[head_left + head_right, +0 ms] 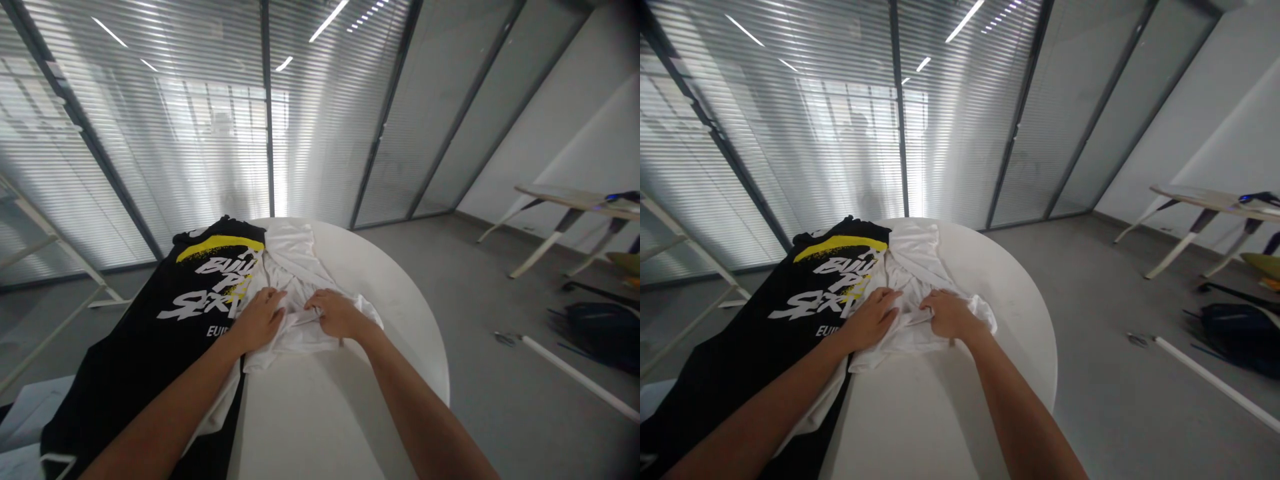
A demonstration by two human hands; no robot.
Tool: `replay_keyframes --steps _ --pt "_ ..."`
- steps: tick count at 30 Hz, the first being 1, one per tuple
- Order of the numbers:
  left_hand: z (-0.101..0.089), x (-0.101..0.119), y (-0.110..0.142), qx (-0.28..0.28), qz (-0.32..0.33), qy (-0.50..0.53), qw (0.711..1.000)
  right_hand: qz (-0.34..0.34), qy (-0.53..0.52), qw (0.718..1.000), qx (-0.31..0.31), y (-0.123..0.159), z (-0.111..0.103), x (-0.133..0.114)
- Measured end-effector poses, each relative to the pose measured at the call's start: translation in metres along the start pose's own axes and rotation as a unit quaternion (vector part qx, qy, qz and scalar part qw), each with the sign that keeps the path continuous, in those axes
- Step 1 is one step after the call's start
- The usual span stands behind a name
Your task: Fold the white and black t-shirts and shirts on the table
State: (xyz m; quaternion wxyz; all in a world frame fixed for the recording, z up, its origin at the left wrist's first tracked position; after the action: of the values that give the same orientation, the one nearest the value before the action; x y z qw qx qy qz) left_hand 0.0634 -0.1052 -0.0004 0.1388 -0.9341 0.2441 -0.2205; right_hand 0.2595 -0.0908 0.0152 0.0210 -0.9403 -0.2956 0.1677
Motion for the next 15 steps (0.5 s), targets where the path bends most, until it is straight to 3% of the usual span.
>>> replay_keyframes --steps 5,9,15 --pt "0.002 -0.005 -0.003 -0.02 -0.011 -0.055 0.998 0.09 0.005 0.995 0.049 -0.002 0.002 0.016" --pt "-0.001 -0.002 -0.006 -0.037 -0.008 -0.087 0.995 0.134 0.025 0.99 0.048 -0.003 0.005 0.02" --pt "-0.008 -0.005 -0.01 -0.037 -0.019 -0.106 0.993 0.118 0.076 0.99 0.003 0.001 -0.001 0.016"
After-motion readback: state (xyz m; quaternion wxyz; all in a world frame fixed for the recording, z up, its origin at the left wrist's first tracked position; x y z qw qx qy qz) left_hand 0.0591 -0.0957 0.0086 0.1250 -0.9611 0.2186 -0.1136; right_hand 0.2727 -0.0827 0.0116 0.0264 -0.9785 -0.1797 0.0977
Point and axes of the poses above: each hand's wrist, its own y-axis away from the middle knuckle, its own z-axis out of the palm, x = y × z, the point moved 4 cm from there along -y, towards the middle knuckle, and after that the axes turned 5 degrees about x, right-handed, at the moved point
